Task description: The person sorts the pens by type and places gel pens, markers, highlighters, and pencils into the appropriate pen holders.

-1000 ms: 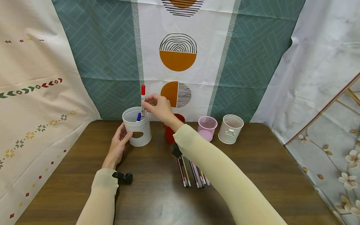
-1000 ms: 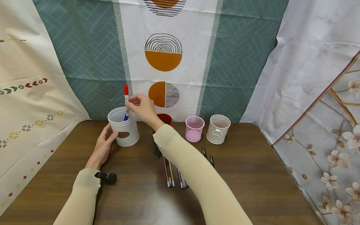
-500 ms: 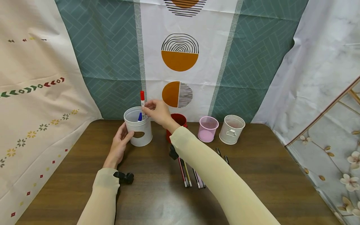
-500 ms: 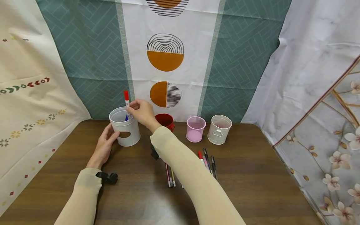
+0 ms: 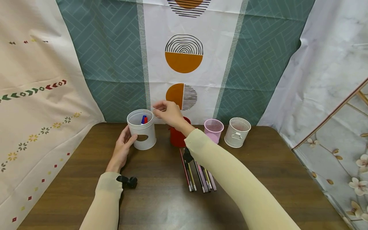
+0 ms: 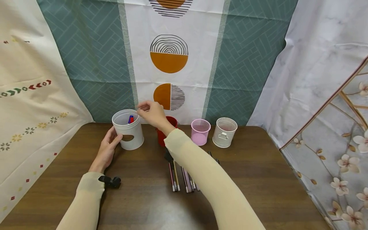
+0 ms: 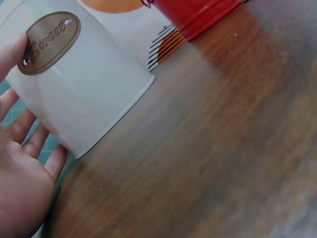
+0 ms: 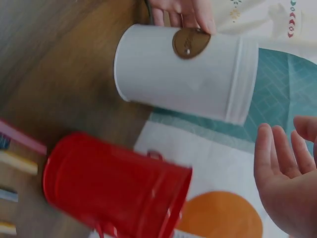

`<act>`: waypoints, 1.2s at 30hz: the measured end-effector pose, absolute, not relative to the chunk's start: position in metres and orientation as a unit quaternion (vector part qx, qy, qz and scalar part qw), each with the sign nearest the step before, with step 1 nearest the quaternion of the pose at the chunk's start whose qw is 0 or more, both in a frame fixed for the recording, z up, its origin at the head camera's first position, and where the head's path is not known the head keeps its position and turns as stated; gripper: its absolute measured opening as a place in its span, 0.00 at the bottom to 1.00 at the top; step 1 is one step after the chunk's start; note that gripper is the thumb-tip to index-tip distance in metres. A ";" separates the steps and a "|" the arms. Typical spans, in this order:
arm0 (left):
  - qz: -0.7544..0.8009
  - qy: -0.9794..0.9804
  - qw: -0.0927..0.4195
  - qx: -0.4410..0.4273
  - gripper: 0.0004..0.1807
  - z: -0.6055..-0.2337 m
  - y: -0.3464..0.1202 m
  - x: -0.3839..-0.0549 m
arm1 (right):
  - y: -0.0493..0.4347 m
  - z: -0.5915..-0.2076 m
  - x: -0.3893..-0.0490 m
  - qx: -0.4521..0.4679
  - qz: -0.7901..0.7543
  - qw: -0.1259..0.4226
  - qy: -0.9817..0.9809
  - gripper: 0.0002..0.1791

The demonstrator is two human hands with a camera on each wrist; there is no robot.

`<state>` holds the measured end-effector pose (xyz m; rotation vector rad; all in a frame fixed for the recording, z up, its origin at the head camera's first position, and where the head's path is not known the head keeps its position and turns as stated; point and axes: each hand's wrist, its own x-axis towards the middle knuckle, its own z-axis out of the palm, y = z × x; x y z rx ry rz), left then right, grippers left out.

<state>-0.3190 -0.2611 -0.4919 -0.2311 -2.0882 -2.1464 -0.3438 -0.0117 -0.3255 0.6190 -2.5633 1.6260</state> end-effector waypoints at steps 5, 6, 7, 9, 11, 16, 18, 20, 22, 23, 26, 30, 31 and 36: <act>-0.711 -0.695 0.069 -0.079 0.40 -0.490 -0.262 -0.319 | 0.021 -0.316 -0.339 0.247 0.472 0.041 -0.845 0.13; -0.711 -0.696 0.069 -0.079 0.40 -0.490 -0.262 -0.319 | 0.029 -0.313 -0.337 0.258 0.456 0.045 -0.851 0.13; -0.711 -0.696 0.068 -0.079 0.40 -0.490 -0.262 -0.319 | 0.036 -0.311 -0.334 0.267 0.437 0.049 -0.857 0.13; -0.711 -0.696 0.067 -0.078 0.40 -0.490 -0.262 -0.319 | 0.052 -0.306 -0.327 0.282 0.406 0.051 -0.868 0.12; -0.711 -0.696 0.067 -0.076 0.40 -0.490 -0.262 -0.319 | 0.068 -0.303 -0.320 0.292 0.385 0.052 -0.874 0.11; -0.710 -0.698 0.066 -0.074 0.40 -0.491 -0.263 -0.318 | 0.105 -0.304 -0.299 0.306 0.341 0.051 -0.888 0.10; -0.709 -0.698 0.065 -0.074 0.40 -0.492 -0.264 -0.317 | 0.119 -0.310 -0.291 0.312 0.315 0.057 -0.895 0.09; -0.709 -0.698 0.064 -0.073 0.40 -0.493 -0.265 -0.317 | 0.132 -0.318 -0.282 0.313 0.287 0.064 -0.903 0.08; -0.708 -0.700 0.063 -0.071 0.40 -0.494 -0.265 -0.316 | 0.144 -0.326 -0.274 0.310 0.265 0.070 -0.910 0.07; -0.707 -0.700 0.063 -0.071 0.40 -0.494 -0.265 -0.316 | 0.150 -0.330 -0.270 0.309 0.255 0.074 -0.913 0.07; -0.708 -0.700 0.065 -0.071 0.40 -0.494 -0.265 -0.317 | 0.166 -0.340 -0.260 0.298 0.241 0.078 -0.920 0.07; -0.708 -0.699 0.066 -0.074 0.40 -0.493 -0.263 -0.317 | 0.184 -0.354 -0.250 0.284 0.221 0.081 -0.930 0.08; -0.708 -0.700 0.065 -0.074 0.40 -0.492 -0.263 -0.317 | 0.188 -0.357 -0.248 0.280 0.218 0.078 -0.932 0.08; -0.707 -0.700 0.065 -0.076 0.40 -0.491 -0.260 -0.318 | 0.203 -0.372 -0.238 0.264 0.217 0.062 -0.938 0.09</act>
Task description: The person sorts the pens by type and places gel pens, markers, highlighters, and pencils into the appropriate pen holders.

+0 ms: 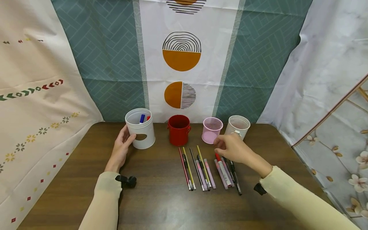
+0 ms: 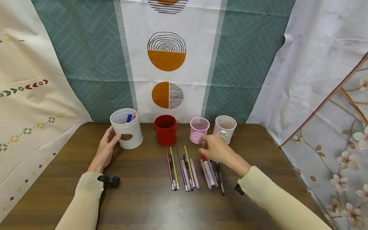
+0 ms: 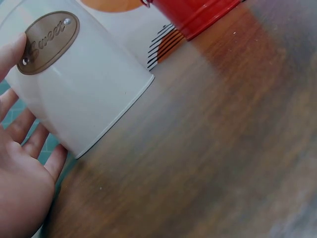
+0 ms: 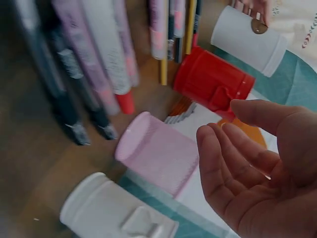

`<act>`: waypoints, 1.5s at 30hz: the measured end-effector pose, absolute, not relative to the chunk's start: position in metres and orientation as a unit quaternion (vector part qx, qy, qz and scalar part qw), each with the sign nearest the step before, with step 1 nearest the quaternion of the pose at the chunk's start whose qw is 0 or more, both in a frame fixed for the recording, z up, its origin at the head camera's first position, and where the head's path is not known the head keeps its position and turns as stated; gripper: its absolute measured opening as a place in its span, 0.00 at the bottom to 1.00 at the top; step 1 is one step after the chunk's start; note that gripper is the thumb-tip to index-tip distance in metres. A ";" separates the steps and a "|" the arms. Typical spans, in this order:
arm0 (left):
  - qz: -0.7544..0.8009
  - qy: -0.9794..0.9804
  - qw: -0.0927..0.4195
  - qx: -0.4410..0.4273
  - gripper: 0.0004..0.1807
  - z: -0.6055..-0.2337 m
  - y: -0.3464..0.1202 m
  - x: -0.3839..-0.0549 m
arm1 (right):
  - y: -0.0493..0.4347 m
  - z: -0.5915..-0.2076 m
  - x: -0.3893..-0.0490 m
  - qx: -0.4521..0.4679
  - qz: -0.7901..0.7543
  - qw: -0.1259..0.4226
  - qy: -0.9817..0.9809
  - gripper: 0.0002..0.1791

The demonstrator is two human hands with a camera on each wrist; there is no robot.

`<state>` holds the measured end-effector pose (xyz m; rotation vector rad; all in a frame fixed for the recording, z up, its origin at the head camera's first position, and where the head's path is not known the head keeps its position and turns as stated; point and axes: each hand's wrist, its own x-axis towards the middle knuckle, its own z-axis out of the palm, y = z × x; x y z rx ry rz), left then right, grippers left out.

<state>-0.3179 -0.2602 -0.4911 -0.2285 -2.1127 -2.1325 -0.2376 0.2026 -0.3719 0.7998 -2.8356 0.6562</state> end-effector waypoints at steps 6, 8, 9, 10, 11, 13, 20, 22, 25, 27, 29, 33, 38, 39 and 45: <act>-0.708 -0.699 0.064 -0.077 0.40 -0.490 -0.258 -0.319 | 0.217 -0.389 -0.227 0.244 0.220 0.054 -0.943 0.10; -0.708 -0.699 0.065 -0.075 0.40 -0.490 -0.258 -0.320 | 0.220 -0.395 -0.225 0.239 0.222 0.052 -0.944 0.11; -0.709 -0.698 0.066 -0.075 0.40 -0.490 -0.258 -0.320 | 0.221 -0.398 -0.224 0.234 0.224 0.048 -0.945 0.11; -0.710 -0.697 0.066 -0.075 0.40 -0.490 -0.258 -0.320 | 0.223 -0.401 -0.223 0.229 0.224 0.044 -0.946 0.11; -0.710 -0.697 0.065 -0.074 0.40 -0.490 -0.258 -0.320 | 0.223 -0.404 -0.222 0.225 0.224 0.041 -0.947 0.11; -0.709 -0.698 0.065 -0.073 0.40 -0.490 -0.259 -0.320 | 0.224 -0.409 -0.220 0.213 0.222 0.032 -0.951 0.10; -0.710 -0.698 0.063 -0.070 0.41 -0.491 -0.260 -0.319 | 0.221 -0.423 -0.220 0.195 0.206 0.020 -0.959 0.09; -0.711 -0.697 0.063 -0.071 0.41 -0.492 -0.260 -0.319 | 0.221 -0.425 -0.220 0.190 0.202 0.016 -0.961 0.10; -0.712 -0.696 0.063 -0.073 0.41 -0.492 -0.261 -0.319 | 0.221 -0.428 -0.220 0.182 0.201 0.009 -0.962 0.11; -0.712 -0.696 0.063 -0.073 0.40 -0.492 -0.261 -0.319 | 0.220 -0.429 -0.220 0.177 0.201 0.004 -0.963 0.11; -0.711 -0.696 0.062 -0.073 0.40 -0.492 -0.261 -0.319 | 0.219 -0.431 -0.220 0.171 0.200 -0.001 -0.965 0.11; -0.710 -0.698 0.062 -0.073 0.41 -0.491 -0.261 -0.319 | 0.217 -0.434 -0.220 0.157 0.194 -0.014 -0.968 0.14; -0.711 -0.697 0.060 -0.070 0.41 -0.491 -0.262 -0.319 | 0.215 -0.436 -0.220 0.146 0.189 -0.029 -0.971 0.16; -0.712 -0.696 0.060 -0.070 0.41 -0.491 -0.262 -0.319 | 0.215 -0.436 -0.220 0.146 0.188 -0.030 -0.971 0.16; -0.713 -0.695 0.062 -0.072 0.41 -0.491 -0.261 -0.319 | 0.217 -0.434 -0.221 0.157 0.214 -0.038 -0.964 0.13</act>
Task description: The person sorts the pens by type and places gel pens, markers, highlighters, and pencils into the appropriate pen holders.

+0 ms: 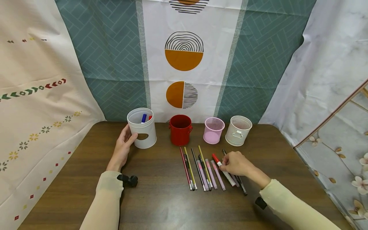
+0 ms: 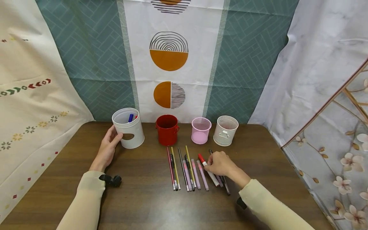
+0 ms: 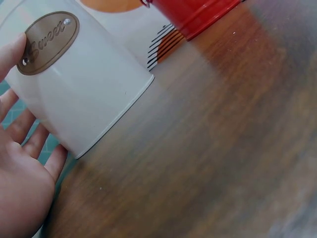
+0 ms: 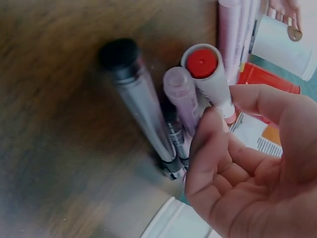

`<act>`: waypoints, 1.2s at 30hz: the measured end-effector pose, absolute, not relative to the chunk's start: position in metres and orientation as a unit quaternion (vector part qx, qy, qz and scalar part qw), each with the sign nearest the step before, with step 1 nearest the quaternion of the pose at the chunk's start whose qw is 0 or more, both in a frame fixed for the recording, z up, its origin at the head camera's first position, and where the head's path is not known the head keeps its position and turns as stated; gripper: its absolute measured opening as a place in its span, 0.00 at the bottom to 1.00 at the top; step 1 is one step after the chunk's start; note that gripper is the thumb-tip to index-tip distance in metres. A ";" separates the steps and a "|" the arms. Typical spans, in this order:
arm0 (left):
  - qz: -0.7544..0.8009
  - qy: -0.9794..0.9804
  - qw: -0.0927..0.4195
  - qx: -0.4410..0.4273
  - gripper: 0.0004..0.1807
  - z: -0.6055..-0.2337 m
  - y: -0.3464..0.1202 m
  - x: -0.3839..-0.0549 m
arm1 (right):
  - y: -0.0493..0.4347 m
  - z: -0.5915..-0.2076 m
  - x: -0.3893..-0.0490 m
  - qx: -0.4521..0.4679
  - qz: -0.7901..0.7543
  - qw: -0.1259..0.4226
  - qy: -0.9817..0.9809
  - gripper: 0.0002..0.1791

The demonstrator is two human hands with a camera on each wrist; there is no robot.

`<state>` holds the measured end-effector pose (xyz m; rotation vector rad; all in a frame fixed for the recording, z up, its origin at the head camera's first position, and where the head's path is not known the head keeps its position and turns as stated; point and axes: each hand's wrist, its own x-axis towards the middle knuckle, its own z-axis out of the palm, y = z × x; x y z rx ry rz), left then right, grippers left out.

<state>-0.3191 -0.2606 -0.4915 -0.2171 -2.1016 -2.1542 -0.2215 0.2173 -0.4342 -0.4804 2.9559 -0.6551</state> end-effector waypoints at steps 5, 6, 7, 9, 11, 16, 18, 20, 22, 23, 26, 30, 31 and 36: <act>-0.712 -0.695 0.064 -0.073 0.40 -0.491 -0.260 -0.319 | 0.220 -0.430 -0.225 -0.157 -0.265 0.063 0.949 0.09; -0.712 -0.695 0.064 -0.073 0.40 -0.491 -0.260 -0.319 | 0.220 -0.429 -0.226 -0.158 -0.277 0.070 0.945 0.08; -0.712 -0.695 0.064 -0.073 0.40 -0.491 -0.260 -0.319 | 0.220 -0.427 -0.226 -0.158 -0.287 0.076 0.942 0.08; -0.713 -0.694 0.064 -0.073 0.40 -0.492 -0.261 -0.319 | 0.220 -0.425 -0.228 -0.161 -0.307 0.089 0.934 0.07; -0.713 -0.694 0.064 -0.074 0.40 -0.492 -0.261 -0.318 | 0.219 -0.422 -0.231 -0.167 -0.326 0.095 0.925 0.07; -0.712 -0.695 0.064 -0.074 0.40 -0.493 -0.261 -0.319 | 0.214 -0.415 -0.238 -0.172 -0.365 0.095 0.910 0.07; -0.712 -0.696 0.064 -0.075 0.40 -0.493 -0.261 -0.319 | 0.211 -0.411 -0.241 -0.170 -0.380 0.092 0.905 0.07; -0.711 -0.696 0.065 -0.077 0.40 -0.493 -0.261 -0.320 | 0.208 -0.408 -0.244 -0.170 -0.395 0.084 0.899 0.08; -0.710 -0.696 0.064 -0.078 0.40 -0.493 -0.261 -0.320 | 0.204 -0.404 -0.247 -0.175 -0.414 0.075 0.890 0.08; -0.711 -0.696 0.065 -0.078 0.40 -0.493 -0.261 -0.320 | 0.202 -0.402 -0.249 -0.179 -0.421 0.070 0.887 0.08; -0.711 -0.696 0.065 -0.077 0.40 -0.492 -0.261 -0.320 | 0.193 -0.399 -0.255 -0.199 -0.435 0.049 0.877 0.08; -0.712 -0.695 0.065 -0.076 0.40 -0.493 -0.261 -0.319 | 0.178 -0.394 -0.263 -0.217 -0.442 0.024 0.870 0.08; -0.712 -0.695 0.064 -0.076 0.40 -0.493 -0.261 -0.319 | 0.174 -0.392 -0.265 -0.218 -0.448 0.021 0.866 0.09; -0.711 -0.696 0.064 -0.077 0.40 -0.492 -0.261 -0.319 | 0.153 -0.383 -0.275 -0.211 -0.491 0.011 0.845 0.12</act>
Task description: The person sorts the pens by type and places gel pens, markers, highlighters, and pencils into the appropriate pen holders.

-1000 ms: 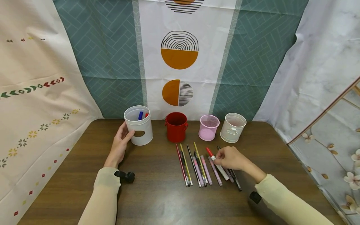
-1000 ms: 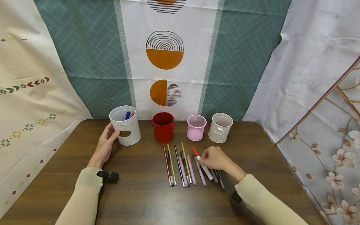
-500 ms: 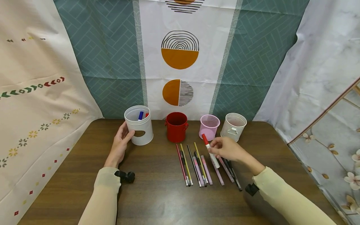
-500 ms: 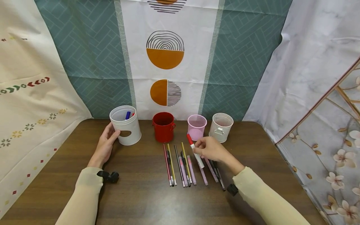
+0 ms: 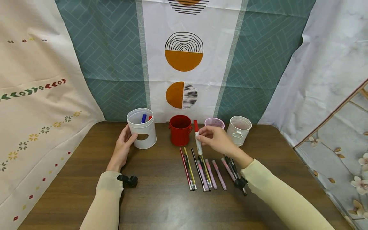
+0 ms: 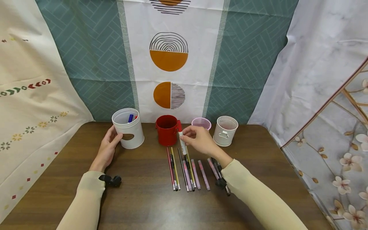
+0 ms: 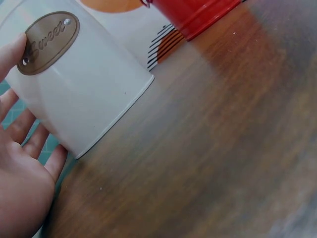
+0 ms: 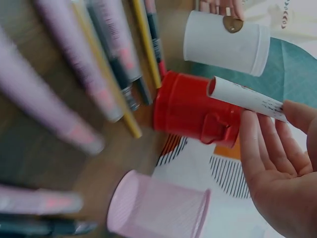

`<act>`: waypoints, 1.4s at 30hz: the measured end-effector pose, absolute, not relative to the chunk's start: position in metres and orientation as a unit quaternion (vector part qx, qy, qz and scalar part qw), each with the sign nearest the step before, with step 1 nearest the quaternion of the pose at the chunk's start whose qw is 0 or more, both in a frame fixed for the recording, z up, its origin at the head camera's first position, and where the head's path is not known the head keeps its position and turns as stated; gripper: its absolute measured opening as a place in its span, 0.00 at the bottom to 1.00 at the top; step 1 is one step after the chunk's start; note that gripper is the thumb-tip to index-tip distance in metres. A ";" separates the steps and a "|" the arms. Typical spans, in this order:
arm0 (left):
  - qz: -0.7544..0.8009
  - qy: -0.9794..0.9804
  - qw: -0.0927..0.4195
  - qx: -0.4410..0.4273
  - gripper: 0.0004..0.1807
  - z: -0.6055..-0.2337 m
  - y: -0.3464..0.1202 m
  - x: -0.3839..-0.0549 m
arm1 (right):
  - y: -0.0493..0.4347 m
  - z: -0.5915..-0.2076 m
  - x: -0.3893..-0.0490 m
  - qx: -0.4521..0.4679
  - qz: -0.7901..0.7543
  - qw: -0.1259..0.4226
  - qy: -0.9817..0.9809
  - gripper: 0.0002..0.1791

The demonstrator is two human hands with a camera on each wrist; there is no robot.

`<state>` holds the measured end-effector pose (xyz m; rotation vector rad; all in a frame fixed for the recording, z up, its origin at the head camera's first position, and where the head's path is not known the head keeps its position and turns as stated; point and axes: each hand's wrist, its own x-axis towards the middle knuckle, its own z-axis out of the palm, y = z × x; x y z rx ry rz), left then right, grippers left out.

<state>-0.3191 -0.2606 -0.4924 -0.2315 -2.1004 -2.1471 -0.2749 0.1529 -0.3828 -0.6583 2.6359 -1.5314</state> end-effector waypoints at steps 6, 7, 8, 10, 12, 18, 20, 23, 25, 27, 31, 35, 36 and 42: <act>-0.711 -0.695 0.067 -0.079 0.40 -0.493 -0.262 -0.320 | 0.120 -0.366 -0.288 -0.203 -0.560 0.020 0.803 0.14; -0.711 -0.696 0.068 -0.079 0.40 -0.493 -0.262 -0.319 | 0.114 -0.363 -0.291 -0.202 -0.572 0.022 0.795 0.14; -0.710 -0.696 0.068 -0.079 0.40 -0.493 -0.262 -0.319 | 0.108 -0.360 -0.294 -0.205 -0.584 0.023 0.785 0.14; -0.711 -0.696 0.067 -0.078 0.40 -0.493 -0.262 -0.319 | 0.095 -0.353 -0.299 -0.206 -0.596 0.021 0.776 0.15; -0.710 -0.697 0.066 -0.077 0.41 -0.493 -0.262 -0.318 | 0.082 -0.346 -0.304 -0.205 -0.607 0.018 0.768 0.15; -0.709 -0.699 0.063 -0.076 0.40 -0.493 -0.263 -0.317 | 0.046 -0.328 -0.318 -0.207 -0.625 0.002 0.753 0.16; -0.709 -0.698 0.063 -0.076 0.40 -0.493 -0.263 -0.317 | 0.036 -0.324 -0.322 -0.209 -0.620 -0.009 0.756 0.17; -0.710 -0.697 0.063 -0.077 0.40 -0.494 -0.263 -0.317 | 0.021 -0.318 -0.328 -0.212 -0.616 -0.019 0.758 0.18; -0.711 -0.696 0.063 -0.077 0.40 -0.494 -0.263 -0.317 | 0.012 -0.315 -0.332 -0.215 -0.611 -0.024 0.762 0.18; -0.711 -0.696 0.063 -0.078 0.40 -0.494 -0.262 -0.317 | 0.004 -0.310 -0.336 -0.218 -0.611 -0.025 0.761 0.18; -0.711 -0.696 0.064 -0.080 0.40 -0.493 -0.262 -0.318 | -0.012 -0.303 -0.339 -0.218 -0.601 -0.024 0.769 0.18; -0.712 -0.695 0.064 -0.081 0.40 -0.492 -0.262 -0.318 | -0.025 -0.301 -0.341 -0.218 -0.586 -0.022 0.780 0.17; -0.712 -0.694 0.064 -0.082 0.40 -0.492 -0.262 -0.318 | -0.028 -0.302 -0.342 -0.219 -0.582 -0.023 0.783 0.17; -0.712 -0.694 0.061 -0.081 0.40 -0.492 -0.261 -0.318 | -0.041 -0.310 -0.345 -0.215 -0.585 -0.027 0.782 0.14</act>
